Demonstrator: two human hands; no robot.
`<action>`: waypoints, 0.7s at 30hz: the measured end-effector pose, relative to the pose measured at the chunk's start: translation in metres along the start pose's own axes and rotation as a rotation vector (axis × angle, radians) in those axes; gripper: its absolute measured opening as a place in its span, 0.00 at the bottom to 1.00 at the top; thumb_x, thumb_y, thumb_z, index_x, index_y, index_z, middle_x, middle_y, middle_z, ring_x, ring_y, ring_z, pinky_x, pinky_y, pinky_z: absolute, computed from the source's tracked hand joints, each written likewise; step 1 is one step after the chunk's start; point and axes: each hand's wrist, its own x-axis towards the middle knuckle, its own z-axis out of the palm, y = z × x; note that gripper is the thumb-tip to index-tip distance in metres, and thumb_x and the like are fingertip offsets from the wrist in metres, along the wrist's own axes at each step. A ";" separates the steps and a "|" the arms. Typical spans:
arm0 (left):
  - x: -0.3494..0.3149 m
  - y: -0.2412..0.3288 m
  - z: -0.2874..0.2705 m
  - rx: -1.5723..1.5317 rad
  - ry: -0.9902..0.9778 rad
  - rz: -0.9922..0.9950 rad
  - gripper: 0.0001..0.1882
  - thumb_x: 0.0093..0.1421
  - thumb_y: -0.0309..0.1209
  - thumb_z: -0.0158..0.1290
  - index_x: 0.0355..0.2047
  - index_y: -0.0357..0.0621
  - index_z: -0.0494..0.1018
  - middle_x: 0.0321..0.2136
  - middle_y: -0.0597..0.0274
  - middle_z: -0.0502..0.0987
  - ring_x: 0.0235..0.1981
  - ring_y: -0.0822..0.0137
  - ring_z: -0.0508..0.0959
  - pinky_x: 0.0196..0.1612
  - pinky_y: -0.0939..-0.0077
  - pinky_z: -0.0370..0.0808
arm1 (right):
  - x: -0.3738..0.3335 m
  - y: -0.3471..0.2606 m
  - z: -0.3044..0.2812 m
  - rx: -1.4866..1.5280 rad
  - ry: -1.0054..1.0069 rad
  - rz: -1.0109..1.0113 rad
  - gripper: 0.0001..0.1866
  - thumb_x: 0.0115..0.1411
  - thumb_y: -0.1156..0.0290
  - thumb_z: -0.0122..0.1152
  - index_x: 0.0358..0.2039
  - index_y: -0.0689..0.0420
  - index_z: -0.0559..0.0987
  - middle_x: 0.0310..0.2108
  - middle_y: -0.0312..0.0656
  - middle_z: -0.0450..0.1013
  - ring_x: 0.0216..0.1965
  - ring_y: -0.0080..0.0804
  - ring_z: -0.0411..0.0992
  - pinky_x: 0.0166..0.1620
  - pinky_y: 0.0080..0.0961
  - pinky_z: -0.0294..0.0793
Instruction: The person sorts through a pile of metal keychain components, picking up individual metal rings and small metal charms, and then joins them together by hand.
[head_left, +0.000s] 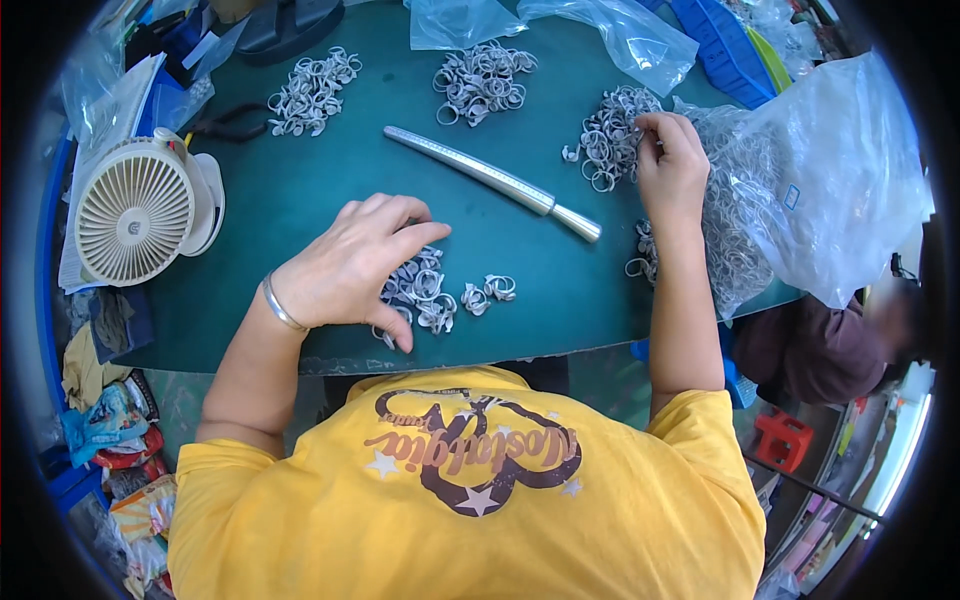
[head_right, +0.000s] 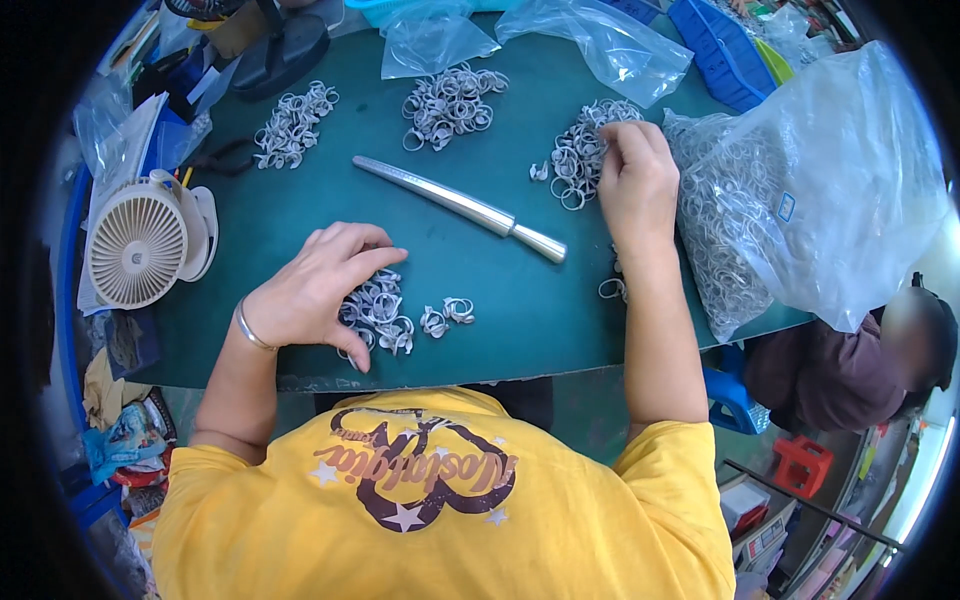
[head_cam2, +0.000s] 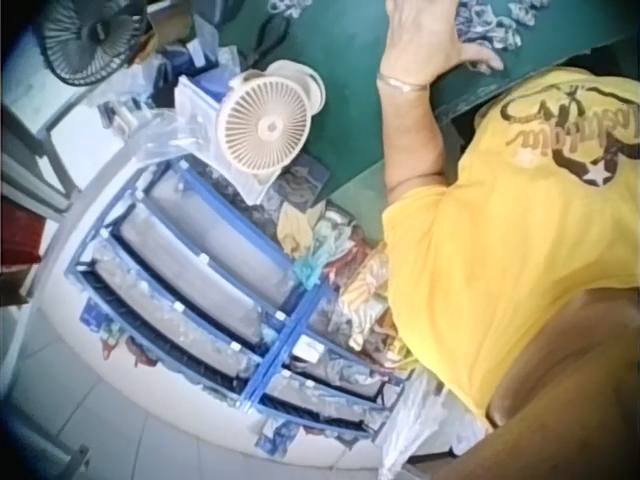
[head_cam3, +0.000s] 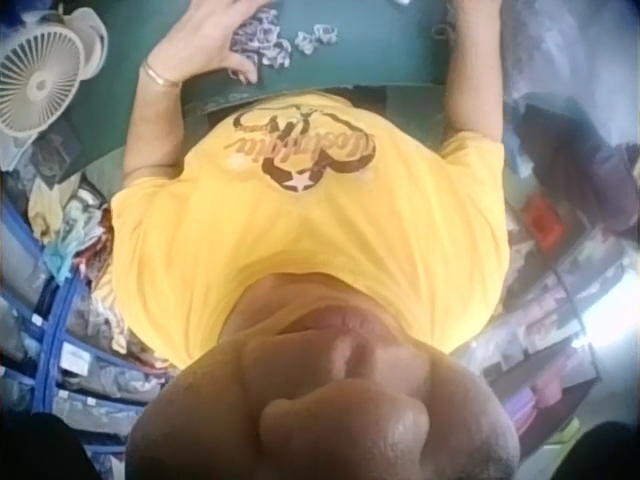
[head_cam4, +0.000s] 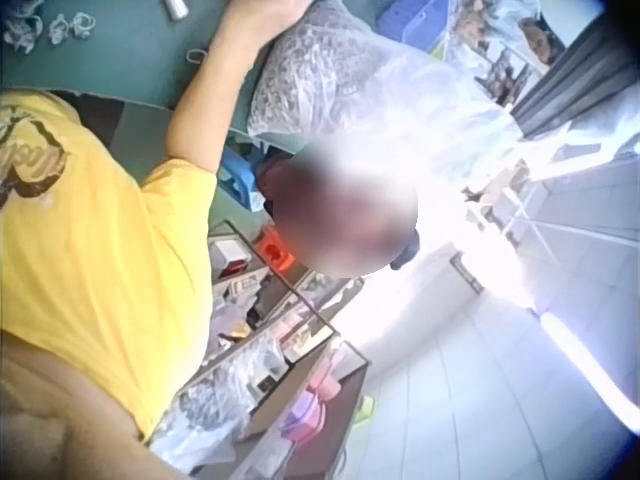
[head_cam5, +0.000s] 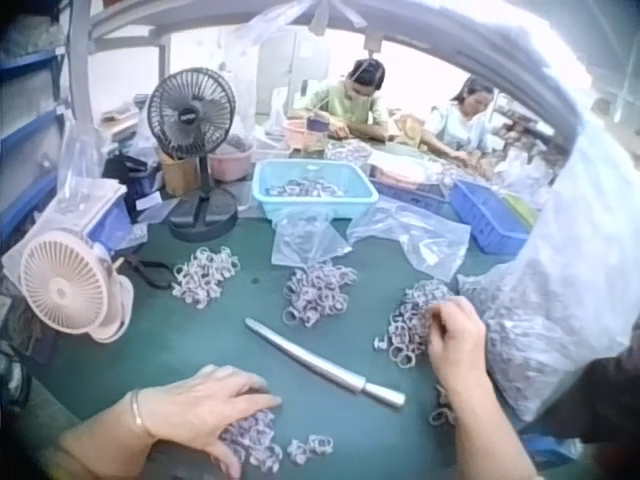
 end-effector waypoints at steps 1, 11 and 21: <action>0.002 0.000 0.004 -0.004 0.050 0.006 0.49 0.29 0.50 0.68 0.52 0.40 0.67 0.46 0.50 0.67 0.48 0.50 0.68 0.53 0.60 0.65 | -0.001 0.009 0.003 -0.019 -0.010 -0.001 0.09 0.50 0.86 0.55 0.30 0.60 0.78 0.32 0.47 0.73 0.32 0.45 0.74 0.36 0.34 0.74; 0.008 -0.018 0.025 -0.032 0.267 0.064 0.20 0.46 0.31 0.63 0.39 0.39 0.74 0.36 0.56 0.72 0.39 0.55 0.72 0.44 0.67 0.71 | -0.018 0.007 0.004 -0.024 -0.143 -0.049 0.15 0.49 0.87 0.55 0.36 0.59 0.80 0.37 0.47 0.73 0.37 0.44 0.74 0.40 0.32 0.74; 0.009 -0.011 0.025 -0.075 0.279 0.170 0.18 0.50 0.32 0.61 0.41 0.42 0.73 0.42 0.56 0.72 0.45 0.55 0.72 0.49 0.63 0.69 | -0.059 -0.094 -0.020 0.526 -0.824 -0.145 0.09 0.47 0.81 0.65 0.31 0.61 0.78 0.33 0.45 0.71 0.35 0.43 0.72 0.39 0.32 0.73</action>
